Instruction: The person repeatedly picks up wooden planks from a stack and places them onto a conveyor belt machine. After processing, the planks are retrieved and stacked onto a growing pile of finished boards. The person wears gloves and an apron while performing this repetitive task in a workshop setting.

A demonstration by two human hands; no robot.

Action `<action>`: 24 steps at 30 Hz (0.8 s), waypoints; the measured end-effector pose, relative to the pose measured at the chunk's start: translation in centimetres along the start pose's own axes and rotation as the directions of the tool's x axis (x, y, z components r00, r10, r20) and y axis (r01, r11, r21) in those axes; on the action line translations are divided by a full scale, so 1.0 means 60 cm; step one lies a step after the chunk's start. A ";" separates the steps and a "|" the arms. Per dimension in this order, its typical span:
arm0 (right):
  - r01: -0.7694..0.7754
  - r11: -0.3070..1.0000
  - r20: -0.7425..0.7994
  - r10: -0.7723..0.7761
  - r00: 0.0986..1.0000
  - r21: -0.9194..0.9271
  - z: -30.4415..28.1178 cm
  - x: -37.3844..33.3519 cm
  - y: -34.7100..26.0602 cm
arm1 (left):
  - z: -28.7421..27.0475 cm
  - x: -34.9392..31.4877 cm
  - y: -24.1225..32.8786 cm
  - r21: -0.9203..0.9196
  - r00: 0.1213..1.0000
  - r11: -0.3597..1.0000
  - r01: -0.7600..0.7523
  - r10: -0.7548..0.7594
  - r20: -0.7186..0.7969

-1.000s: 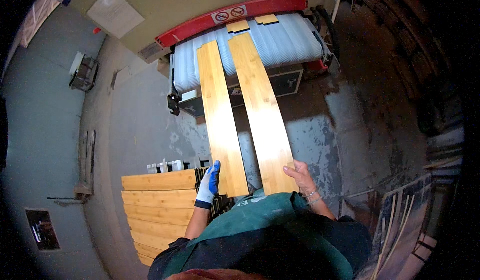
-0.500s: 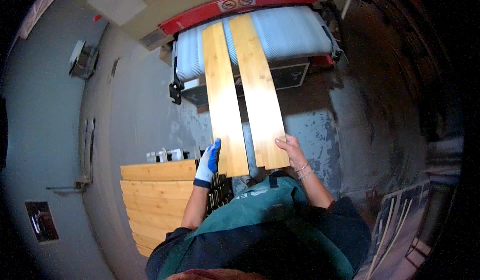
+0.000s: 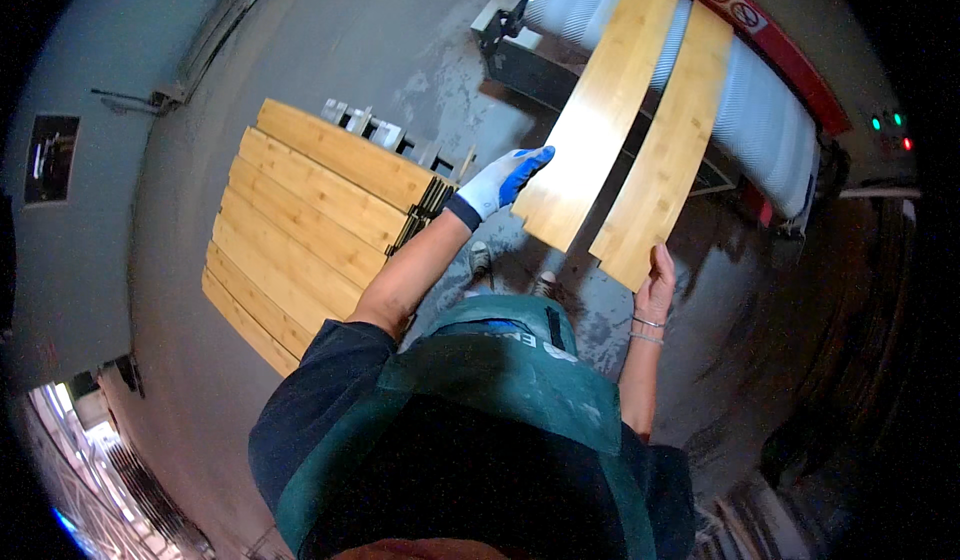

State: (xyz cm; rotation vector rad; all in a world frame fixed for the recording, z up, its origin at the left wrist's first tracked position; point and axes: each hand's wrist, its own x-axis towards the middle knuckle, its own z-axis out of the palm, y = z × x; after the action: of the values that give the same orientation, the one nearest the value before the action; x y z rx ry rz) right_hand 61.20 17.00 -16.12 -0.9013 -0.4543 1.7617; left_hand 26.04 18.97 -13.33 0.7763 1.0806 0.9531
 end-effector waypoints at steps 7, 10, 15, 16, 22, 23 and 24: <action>-0.020 0.993 0.049 0.014 0.999 0.116 -0.016 0.034 -0.039 | 0.006 -0.027 0.051 0.038 0.999 0.999 0.037 -0.037 -0.018; -0.079 0.984 0.136 0.057 0.989 0.162 0.002 0.044 -0.058 | -0.016 -0.022 -0.001 -0.150 0.999 0.989 -0.006 0.011 0.033; -0.054 0.991 0.108 0.041 0.993 0.122 -0.018 0.091 -0.067 | -0.039 -0.038 -0.088 -0.667 0.994 0.745 0.019 0.056 0.091; -0.065 0.987 0.139 0.044 0.989 0.149 -0.019 0.095 -0.068 | -0.045 -0.065 -0.089 -0.698 0.993 0.716 0.031 0.055 0.100; 0.026 0.993 -0.372 0.020 0.928 0.118 -0.063 0.177 0.032 | -0.151 -0.184 -0.255 -0.182 0.723 0.979 0.089 -0.189 -0.665; -0.091 0.963 -0.310 0.170 0.935 0.253 -0.167 0.204 0.074 | -0.153 -0.191 -0.239 -0.064 0.668 0.989 0.136 -0.139 -0.731; -0.213 0.908 -0.240 0.312 0.919 0.362 -0.258 0.226 0.102 | -0.157 -0.200 -0.222 0.038 0.607 0.980 0.195 -0.091 -0.789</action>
State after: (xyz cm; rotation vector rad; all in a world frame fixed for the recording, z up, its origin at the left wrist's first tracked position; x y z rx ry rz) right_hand 66.85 25.38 -35.03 -0.9940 0.1654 1.8363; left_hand 18.26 3.28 -23.50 0.3188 1.9655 1.1247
